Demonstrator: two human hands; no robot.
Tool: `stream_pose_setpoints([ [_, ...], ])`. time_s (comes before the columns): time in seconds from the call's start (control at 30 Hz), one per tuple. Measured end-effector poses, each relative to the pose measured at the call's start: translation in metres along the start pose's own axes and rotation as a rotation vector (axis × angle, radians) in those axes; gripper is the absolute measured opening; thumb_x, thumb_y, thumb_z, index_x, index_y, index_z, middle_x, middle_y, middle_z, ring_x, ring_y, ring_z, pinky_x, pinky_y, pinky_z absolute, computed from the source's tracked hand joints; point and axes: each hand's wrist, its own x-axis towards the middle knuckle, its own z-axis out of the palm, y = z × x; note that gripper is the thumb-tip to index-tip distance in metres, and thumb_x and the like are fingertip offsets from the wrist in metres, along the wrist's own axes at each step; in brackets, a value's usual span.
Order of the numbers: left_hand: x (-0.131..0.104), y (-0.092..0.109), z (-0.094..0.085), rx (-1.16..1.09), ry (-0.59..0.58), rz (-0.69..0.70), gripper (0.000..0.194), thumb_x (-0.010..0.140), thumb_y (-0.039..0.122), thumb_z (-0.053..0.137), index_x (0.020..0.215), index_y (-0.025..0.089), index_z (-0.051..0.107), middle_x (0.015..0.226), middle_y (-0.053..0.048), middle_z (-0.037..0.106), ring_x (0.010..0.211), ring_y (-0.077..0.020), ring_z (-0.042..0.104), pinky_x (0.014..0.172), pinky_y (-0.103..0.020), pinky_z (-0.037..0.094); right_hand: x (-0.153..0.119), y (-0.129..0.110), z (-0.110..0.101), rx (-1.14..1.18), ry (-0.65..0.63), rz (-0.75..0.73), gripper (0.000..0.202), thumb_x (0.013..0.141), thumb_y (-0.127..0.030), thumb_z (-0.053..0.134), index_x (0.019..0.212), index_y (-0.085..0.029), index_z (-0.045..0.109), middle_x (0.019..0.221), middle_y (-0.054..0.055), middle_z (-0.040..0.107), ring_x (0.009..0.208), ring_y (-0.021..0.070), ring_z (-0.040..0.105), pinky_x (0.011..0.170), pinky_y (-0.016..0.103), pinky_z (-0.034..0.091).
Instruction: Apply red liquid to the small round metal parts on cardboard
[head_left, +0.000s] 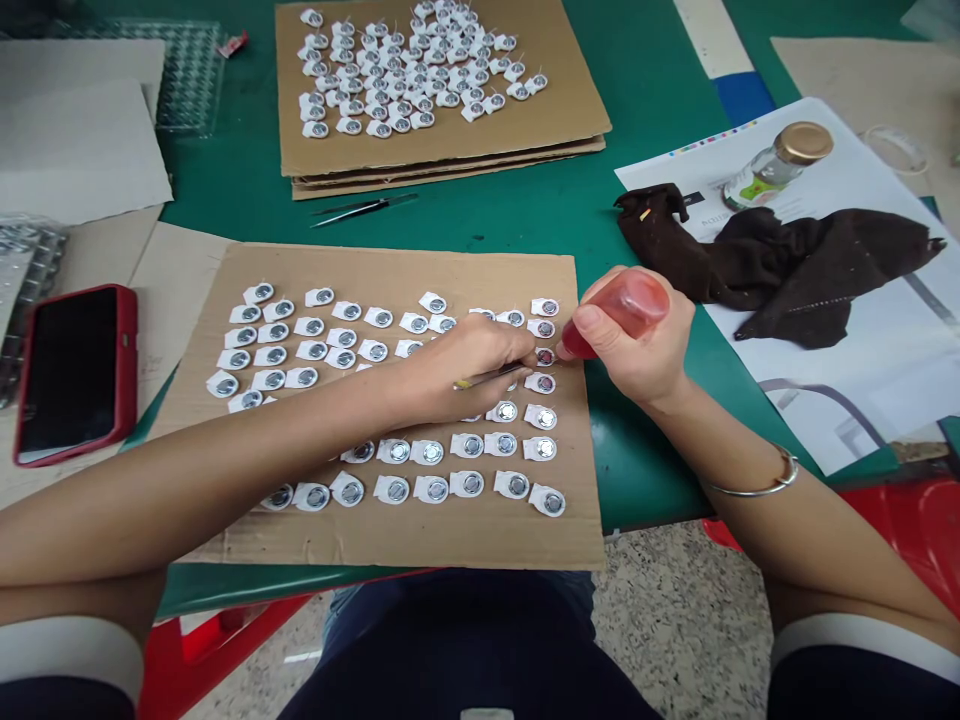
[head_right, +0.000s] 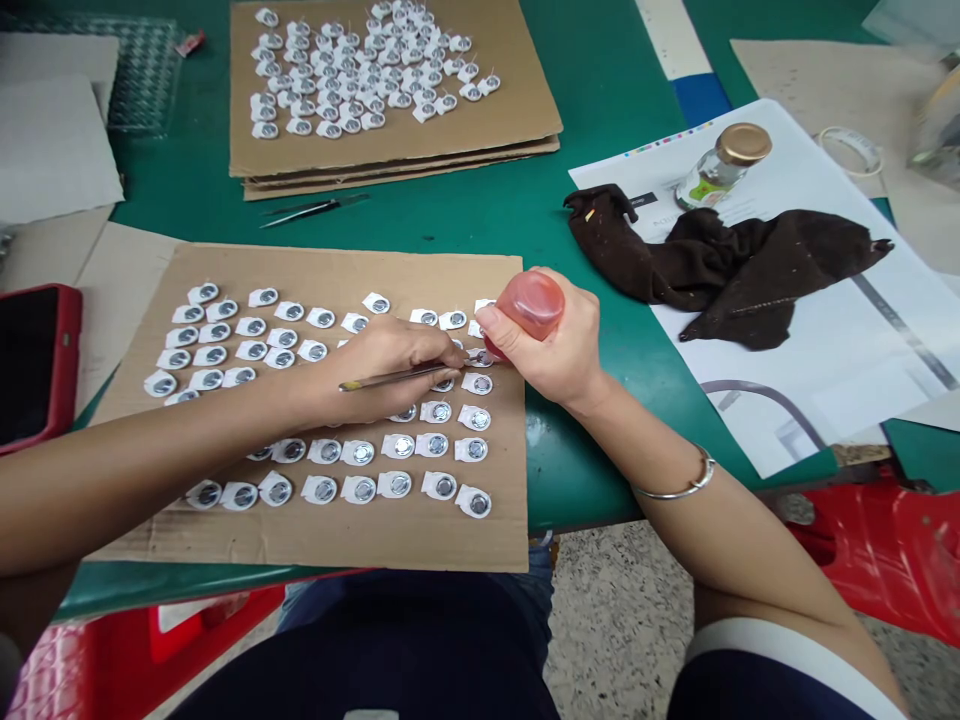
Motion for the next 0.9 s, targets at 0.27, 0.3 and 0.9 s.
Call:
stream_pose_setpoints([
  [0.27, 0.0001, -0.0033, -0.0003, -0.049, 0.025, -0.039, 0.012, 0.082, 0.016, 0.051, 0.085, 0.015, 0.063, 0.075, -0.001, 0.065, 0.067, -0.0098, 0.060, 0.058, -0.020, 0.041, 0.0010, -0.0036, 0.0016, 0.018, 0.038, -0.059, 0.028, 0.071, -0.048, 0.062, 0.067, -0.022, 0.054, 0.067, 0.003, 0.058, 0.060, 0.0154, 0.054, 0.058, 0.036, 0.045],
  [0.3, 0.0003, -0.0035, -0.0005, -0.051, 0.028, -0.045, 0.012, 0.083, 0.018, 0.051, 0.085, 0.014, 0.063, 0.074, -0.001, 0.065, 0.067, -0.0098, 0.060, 0.058, -0.021, 0.041, 0.0012, -0.0042, 0.0017, 0.021, 0.037, -0.063, 0.027, 0.072, -0.048, 0.063, 0.067, -0.022, 0.054, 0.067, 0.002, 0.058, 0.060, 0.0153, 0.054, 0.058, 0.036, 0.045],
  [0.9, 0.0009, -0.0032, -0.0014, -0.068, 0.033, -0.057, 0.012, 0.083, 0.019, 0.052, 0.083, 0.015, 0.063, 0.071, -0.001, 0.065, 0.064, -0.0095, 0.060, 0.056, -0.021, 0.041, 0.0010, -0.0057, 0.0017, 0.043, 0.041, -0.080, 0.026, 0.072, -0.047, 0.063, 0.067, -0.023, 0.055, 0.068, 0.002, 0.058, 0.062, 0.0153, 0.054, 0.059, 0.035, 0.045],
])
